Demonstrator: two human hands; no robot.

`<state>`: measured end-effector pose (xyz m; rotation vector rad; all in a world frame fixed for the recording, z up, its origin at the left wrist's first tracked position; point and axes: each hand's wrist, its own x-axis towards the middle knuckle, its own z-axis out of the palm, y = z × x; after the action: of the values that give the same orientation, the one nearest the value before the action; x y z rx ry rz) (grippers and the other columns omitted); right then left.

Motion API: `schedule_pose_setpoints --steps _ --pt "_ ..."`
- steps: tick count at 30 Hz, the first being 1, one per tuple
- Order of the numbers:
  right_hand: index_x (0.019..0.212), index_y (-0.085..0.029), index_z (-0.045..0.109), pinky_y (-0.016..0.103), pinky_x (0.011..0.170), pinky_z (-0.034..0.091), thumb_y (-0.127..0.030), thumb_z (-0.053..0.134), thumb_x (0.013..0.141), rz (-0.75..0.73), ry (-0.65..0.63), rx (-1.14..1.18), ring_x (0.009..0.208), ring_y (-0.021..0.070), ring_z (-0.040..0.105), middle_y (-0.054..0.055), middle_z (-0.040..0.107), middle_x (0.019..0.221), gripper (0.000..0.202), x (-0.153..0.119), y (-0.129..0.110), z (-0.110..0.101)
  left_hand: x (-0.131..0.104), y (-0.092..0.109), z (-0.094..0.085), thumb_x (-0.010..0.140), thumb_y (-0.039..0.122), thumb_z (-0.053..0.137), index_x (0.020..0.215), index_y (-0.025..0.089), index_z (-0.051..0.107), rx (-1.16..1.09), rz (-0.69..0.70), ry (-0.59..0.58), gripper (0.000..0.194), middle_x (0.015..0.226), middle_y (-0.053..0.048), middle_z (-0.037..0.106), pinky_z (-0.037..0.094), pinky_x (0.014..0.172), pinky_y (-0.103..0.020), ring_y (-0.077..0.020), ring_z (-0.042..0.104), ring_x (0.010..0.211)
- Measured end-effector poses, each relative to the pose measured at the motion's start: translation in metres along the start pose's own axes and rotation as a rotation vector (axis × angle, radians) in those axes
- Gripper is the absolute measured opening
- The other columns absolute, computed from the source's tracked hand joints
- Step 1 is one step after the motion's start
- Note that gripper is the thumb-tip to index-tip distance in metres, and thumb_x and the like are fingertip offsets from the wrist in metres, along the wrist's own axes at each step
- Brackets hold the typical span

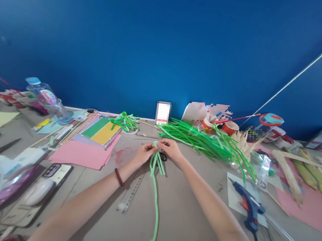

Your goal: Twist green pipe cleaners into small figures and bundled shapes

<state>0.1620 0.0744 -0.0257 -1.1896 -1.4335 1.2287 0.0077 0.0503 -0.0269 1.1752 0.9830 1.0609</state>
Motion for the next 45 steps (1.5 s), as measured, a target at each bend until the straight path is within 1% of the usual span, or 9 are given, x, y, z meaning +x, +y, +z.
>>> schedule_pose_setpoints --steps 6,10,14,19,24,28,32,41,45 --pt "0.07 -0.016 0.062 0.022 0.047 0.037 -0.043 0.067 0.064 0.058 -0.079 0.095 0.051 0.0097 0.046 -0.003 0.053 0.056 0.028 0.002 0.0 -0.001 0.0 -0.001 0.0 0.062 0.047 0.073 0.062 0.014 0.061 0.013 0.02 -0.052 0.035 0.052 0.003 0.049 0.032 0.047 -0.023 -0.0079 0.04 0.045" --pt "0.068 -0.016 0.06 0.022 0.048 0.036 -0.038 0.062 0.066 0.009 -0.073 -0.009 0.052 0.01 0.046 -0.002 0.053 0.059 0.022 0.0 -0.004 -0.002 0.002 -0.002 0.0 0.063 0.047 0.073 0.057 0.014 0.058 0.049 0.047 -0.046 0.037 0.049 0.003 0.047 0.03 0.046 -0.023 -0.0079 0.038 0.045" --pt "0.062 -0.017 0.057 0.024 0.054 0.037 -0.029 0.057 0.067 -0.08 -0.026 -0.182 0.055 0.011 0.047 -0.001 0.055 0.059 0.013 -0.002 -0.011 -0.002 0.002 -0.003 0.002 0.063 0.046 0.072 0.052 0.015 0.054 0.108 0.108 -0.04 0.038 0.048 0.003 0.043 0.028 0.047 -0.024 -0.0079 0.036 0.046" --pt "0.058 -0.019 0.052 0.024 0.059 0.038 -0.017 0.053 0.065 -0.177 0.099 -0.419 0.06 0.0123 0.049 -0.001 0.056 0.062 0.007 -0.009 -0.017 0.006 -0.001 -0.004 0.005 0.065 0.042 0.071 0.055 0.014 0.057 0.149 0.132 0.0 0.033 0.051 0.002 0.046 0.027 0.048 -0.023 -0.0087 0.037 0.049" --pt "0.062 -0.019 0.052 0.025 0.061 0.038 -0.017 0.052 0.069 -0.305 0.157 -0.547 0.062 0.0128 0.049 0.0 0.056 0.068 0.007 -0.014 -0.023 0.009 -0.004 -0.001 0.006 0.064 0.043 0.071 0.055 0.014 0.057 0.121 0.124 0.008 0.034 0.052 0.002 0.047 0.028 0.048 -0.022 -0.0087 0.038 0.05" --pt "0.067 -0.019 0.056 0.025 0.061 0.041 -0.025 0.053 0.073 -0.207 0.033 -0.325 0.062 0.0131 0.052 0.001 0.059 0.068 0.009 -0.007 -0.02 0.001 -0.004 0.003 0.005 0.066 0.043 0.071 0.059 0.016 0.058 0.055 0.096 0.043 0.03 0.052 0.004 0.047 0.028 0.047 -0.022 -0.0082 0.038 0.047" --pt "0.07 -0.018 0.058 0.024 0.057 0.041 -0.032 0.057 0.073 -0.147 -0.08 -0.175 0.058 0.0118 0.051 -0.001 0.057 0.065 0.014 -0.002 -0.014 -0.006 -0.005 0.004 0.004 0.067 0.044 0.069 0.067 0.018 0.059 -0.05 0.07 0.123 0.028 0.049 0.006 0.043 0.024 0.043 -0.022 -0.0066 0.032 0.041" --pt "0.069 -0.018 0.055 0.02 0.044 0.036 -0.032 0.057 0.071 0.051 -0.171 -0.074 0.044 0.0086 0.046 -0.004 0.05 0.053 0.015 -0.008 -0.018 -0.002 -0.004 0.005 0.004 0.065 0.037 0.069 0.062 0.017 0.057 -0.054 0.062 0.11 0.023 0.048 0.006 0.044 0.027 0.045 -0.021 -0.0065 0.033 0.042" --pt "0.068 -0.018 0.054 0.021 0.043 0.036 -0.028 0.053 0.07 0.089 -0.146 -0.134 0.042 0.009 0.045 -0.005 0.049 0.052 0.01 -0.007 -0.016 0.0 -0.003 0.003 0.003 0.064 0.034 0.069 0.063 0.016 0.058 -0.039 0.06 0.103 0.022 0.051 0.005 0.048 0.031 0.048 -0.021 -0.0069 0.037 0.045"
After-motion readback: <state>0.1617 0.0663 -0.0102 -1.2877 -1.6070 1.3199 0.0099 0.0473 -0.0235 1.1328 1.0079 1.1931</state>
